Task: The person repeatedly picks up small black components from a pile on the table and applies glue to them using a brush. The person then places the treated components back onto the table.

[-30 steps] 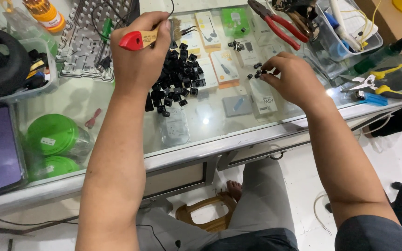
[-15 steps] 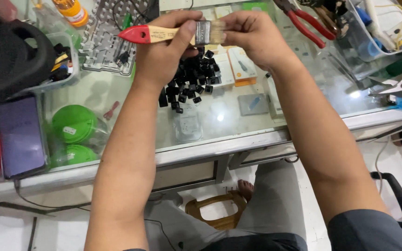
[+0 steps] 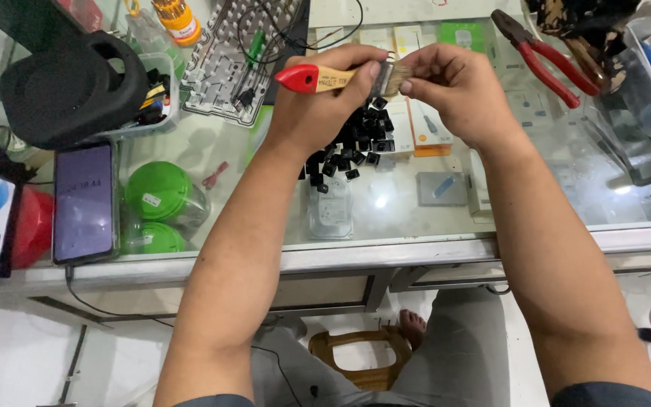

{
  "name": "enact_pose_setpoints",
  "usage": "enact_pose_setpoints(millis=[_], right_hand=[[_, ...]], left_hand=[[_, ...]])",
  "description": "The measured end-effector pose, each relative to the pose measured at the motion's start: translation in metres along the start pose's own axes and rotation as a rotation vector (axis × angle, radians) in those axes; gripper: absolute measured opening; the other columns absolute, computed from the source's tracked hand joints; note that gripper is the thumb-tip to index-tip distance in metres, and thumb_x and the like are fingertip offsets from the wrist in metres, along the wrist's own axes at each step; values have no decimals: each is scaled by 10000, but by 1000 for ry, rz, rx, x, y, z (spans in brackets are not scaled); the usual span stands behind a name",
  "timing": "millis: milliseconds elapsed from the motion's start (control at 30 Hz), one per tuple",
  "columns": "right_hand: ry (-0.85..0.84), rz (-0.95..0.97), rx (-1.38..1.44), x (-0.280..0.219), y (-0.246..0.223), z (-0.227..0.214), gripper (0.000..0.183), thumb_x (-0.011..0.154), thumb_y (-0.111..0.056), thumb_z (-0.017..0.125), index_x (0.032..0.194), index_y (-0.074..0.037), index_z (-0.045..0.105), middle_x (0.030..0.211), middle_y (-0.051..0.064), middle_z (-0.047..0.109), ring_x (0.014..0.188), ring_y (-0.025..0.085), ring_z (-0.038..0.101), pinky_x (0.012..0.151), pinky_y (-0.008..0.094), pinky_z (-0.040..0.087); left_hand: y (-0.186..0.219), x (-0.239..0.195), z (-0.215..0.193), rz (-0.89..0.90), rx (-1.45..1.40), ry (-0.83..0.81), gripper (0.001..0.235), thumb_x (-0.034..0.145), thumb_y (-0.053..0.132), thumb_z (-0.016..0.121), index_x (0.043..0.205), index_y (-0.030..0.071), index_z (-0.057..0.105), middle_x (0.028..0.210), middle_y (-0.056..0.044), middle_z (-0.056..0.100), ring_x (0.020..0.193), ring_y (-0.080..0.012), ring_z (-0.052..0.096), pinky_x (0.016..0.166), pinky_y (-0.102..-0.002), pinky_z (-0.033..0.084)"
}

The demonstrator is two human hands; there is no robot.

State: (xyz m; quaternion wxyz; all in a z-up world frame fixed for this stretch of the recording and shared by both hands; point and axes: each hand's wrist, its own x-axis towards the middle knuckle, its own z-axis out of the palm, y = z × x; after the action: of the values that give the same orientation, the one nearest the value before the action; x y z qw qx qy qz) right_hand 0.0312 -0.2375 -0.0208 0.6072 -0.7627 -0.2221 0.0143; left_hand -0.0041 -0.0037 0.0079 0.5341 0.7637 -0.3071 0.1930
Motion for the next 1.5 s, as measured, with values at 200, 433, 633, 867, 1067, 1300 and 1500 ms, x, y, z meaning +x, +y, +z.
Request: enact_pose_setpoints(millis=[200,433,633,867,1067,1300,1500], right_hand=[[-25,-39,-11,0,3,-2,156,1018,33,694,1144,-42,640,1047,52,698,984,117,679,930,230,587],[-37,1,37,0,-5,-1,161,1039,8,619,1193,-34,640,1041,57,700,958,129,681,932,249,598],[-47,71,61,1,-2,2,175,1092,-99,507,1180,-18,635,1084,103,717,1003,164,727,950,275,647],[-20,142,127,-3,-11,4,188,1080,-230,548,1108,-67,638,1091,102,757,1036,163,766,943,245,641],[-14,158,103,-3,-17,6,200,1089,-206,525,1110,-53,653,1092,104,766,1026,150,769,949,242,645],[-6,-98,-57,-3,-7,6,93,1059,24,649,1142,1,614,974,126,732,927,154,720,895,281,620],[69,-123,-74,-5,-5,2,161,1024,55,746,1122,-48,671,1027,41,696,958,100,674,894,204,595]], left_hand=[[-2,0,2,-13,-8,39,253,1028,233,592,1154,69,737,1012,-40,785,881,-116,705,778,-250,560],[-1,0,4,29,78,43,267,1038,229,587,1150,40,737,1035,-88,795,926,-172,758,798,-284,588],[0,-2,5,38,50,27,271,1049,234,600,1187,35,721,1089,-106,786,981,-185,761,843,-286,604],[1,-2,2,80,23,40,243,1060,185,604,1203,22,714,1127,-130,778,973,-198,771,829,-285,625],[-2,-3,4,137,65,112,244,1071,187,608,1217,15,701,1159,-162,767,1071,-252,770,911,-324,637],[-4,-3,13,-142,-115,150,312,1021,297,594,1210,70,697,1160,-90,740,922,-142,752,695,-255,743],[1,-4,9,-147,-40,141,269,1016,276,593,1170,93,716,910,-14,769,665,-112,731,653,-225,632]])
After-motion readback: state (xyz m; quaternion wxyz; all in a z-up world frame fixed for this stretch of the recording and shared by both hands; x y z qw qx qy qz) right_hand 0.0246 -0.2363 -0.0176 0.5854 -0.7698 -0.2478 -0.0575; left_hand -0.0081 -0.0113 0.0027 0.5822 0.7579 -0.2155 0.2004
